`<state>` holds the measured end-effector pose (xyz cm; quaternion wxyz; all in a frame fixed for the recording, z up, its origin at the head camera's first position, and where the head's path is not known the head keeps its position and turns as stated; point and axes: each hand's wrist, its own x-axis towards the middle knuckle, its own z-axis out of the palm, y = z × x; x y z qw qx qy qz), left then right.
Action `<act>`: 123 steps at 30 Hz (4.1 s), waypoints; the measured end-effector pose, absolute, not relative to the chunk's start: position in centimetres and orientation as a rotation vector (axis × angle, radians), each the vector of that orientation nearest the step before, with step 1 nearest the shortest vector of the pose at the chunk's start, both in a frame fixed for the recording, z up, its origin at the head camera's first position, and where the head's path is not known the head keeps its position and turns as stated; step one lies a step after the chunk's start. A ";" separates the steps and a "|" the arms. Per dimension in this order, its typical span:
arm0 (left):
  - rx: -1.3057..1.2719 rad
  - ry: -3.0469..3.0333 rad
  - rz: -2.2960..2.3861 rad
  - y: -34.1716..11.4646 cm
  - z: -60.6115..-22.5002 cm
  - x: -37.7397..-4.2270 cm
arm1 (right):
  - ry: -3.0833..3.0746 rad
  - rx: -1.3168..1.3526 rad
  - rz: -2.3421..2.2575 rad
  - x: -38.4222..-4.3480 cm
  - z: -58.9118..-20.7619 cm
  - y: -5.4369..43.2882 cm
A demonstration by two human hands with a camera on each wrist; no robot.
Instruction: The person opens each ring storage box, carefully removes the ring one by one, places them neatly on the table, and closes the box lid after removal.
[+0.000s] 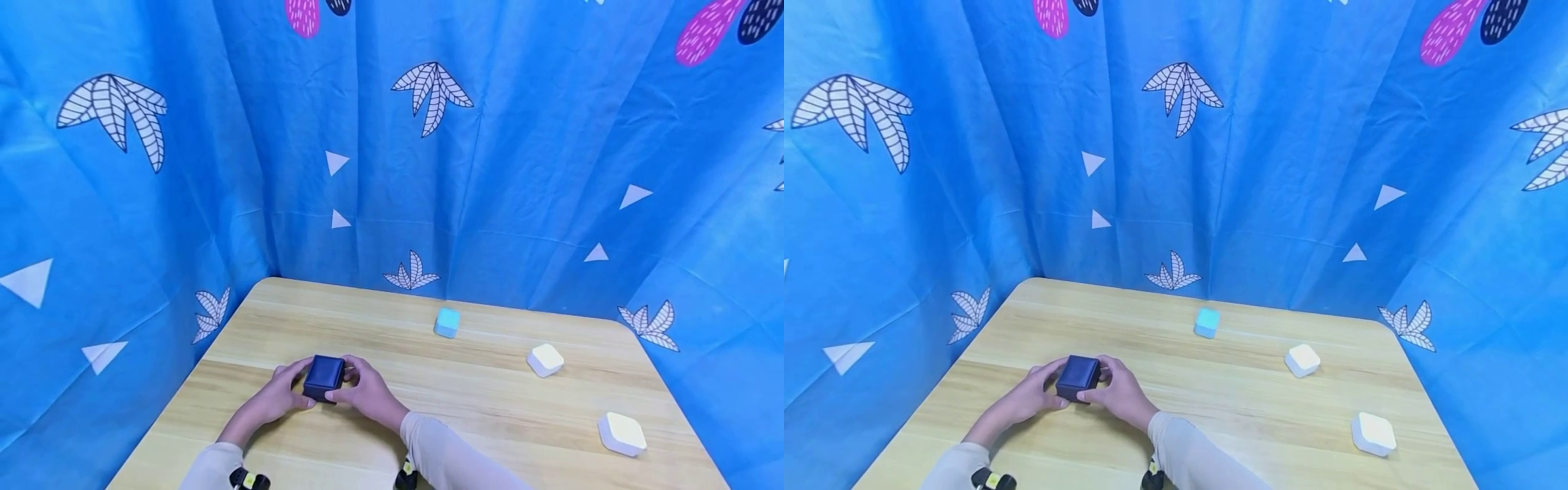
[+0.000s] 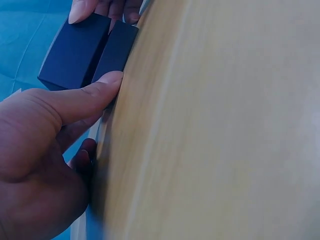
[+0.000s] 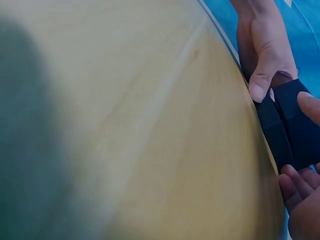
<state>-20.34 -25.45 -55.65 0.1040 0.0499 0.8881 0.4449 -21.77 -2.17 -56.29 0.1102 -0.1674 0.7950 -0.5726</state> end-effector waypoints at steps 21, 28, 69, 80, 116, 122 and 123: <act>0.110 2.644 1.294 -25.2 -55.6 -20.0 | 2.165 -0.418 -1.764 -22.3 -55.9 -1.7; 0.134 2.647 1.308 -25.2 -55.6 -20.1 | 2.122 -0.392 -1.809 -22.6 -56.0 -1.8; 0.109 2.644 1.295 -25.2 -55.3 -19.7 | 2.060 -0.204 -1.906 -23.5 -55.5 -2.4; 0.155 2.640 1.315 -25.3 -55.5 -20.0 | 2.050 -0.211 -1.962 -23.4 -55.6 -2.2; 0.104 2.608 1.329 -24.9 -55.4 -20.1 | 2.130 -0.355 -1.850 -23.6 -56.2 -2.3; 0.093 2.588 1.349 -24.9 -55.2 -20.0 | 2.197 -0.398 -1.802 -23.4 -56.2 -2.3; 0.091 2.583 1.352 -24.9 -55.2 -20.0 | 2.210 -0.404 -1.792 -23.4 -56.2 -2.3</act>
